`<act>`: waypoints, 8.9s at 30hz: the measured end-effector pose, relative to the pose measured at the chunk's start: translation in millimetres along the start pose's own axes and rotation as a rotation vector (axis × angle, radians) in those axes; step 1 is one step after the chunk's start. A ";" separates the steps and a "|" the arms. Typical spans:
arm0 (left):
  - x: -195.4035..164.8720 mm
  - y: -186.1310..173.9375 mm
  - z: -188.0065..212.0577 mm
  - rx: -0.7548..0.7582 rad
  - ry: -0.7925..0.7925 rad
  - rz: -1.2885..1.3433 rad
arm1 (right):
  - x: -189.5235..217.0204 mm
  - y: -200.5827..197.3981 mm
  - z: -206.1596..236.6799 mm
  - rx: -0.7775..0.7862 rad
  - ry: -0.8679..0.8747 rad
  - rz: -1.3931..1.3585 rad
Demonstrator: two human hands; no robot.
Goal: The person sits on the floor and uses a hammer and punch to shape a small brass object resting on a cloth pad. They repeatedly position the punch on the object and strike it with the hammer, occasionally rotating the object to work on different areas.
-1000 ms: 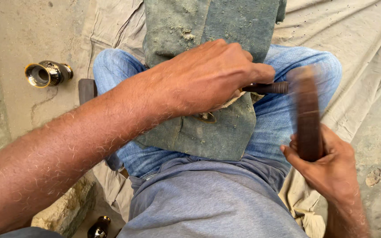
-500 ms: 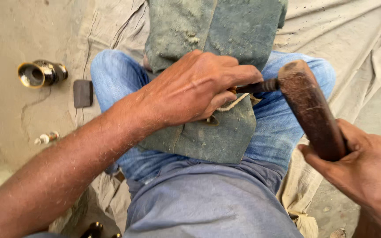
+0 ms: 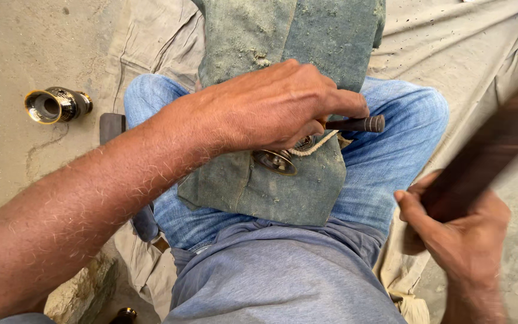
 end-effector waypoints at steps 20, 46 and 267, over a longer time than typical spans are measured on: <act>21.9 2.7 51.0 -0.337 -0.107 0.109 | 40.7 -16.9 -55.9 0.216 -0.245 0.410; 31.7 -15.7 45.8 -0.328 -0.069 0.151 | 94.0 0.3 -53.3 0.154 -0.391 0.368; 43.1 9.6 88.1 -0.430 -0.261 0.139 | -63.9 13.6 -120.6 0.416 -0.096 0.630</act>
Point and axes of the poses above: each hand's wrist, its own z-axis away from the middle knuckle, its own y-axis out of the palm, x = y × z, the point moved 6 cm from there along -z, towards the middle knuckle, and after that the axes turned 4 degrees about -x, right-handed, at the moved point
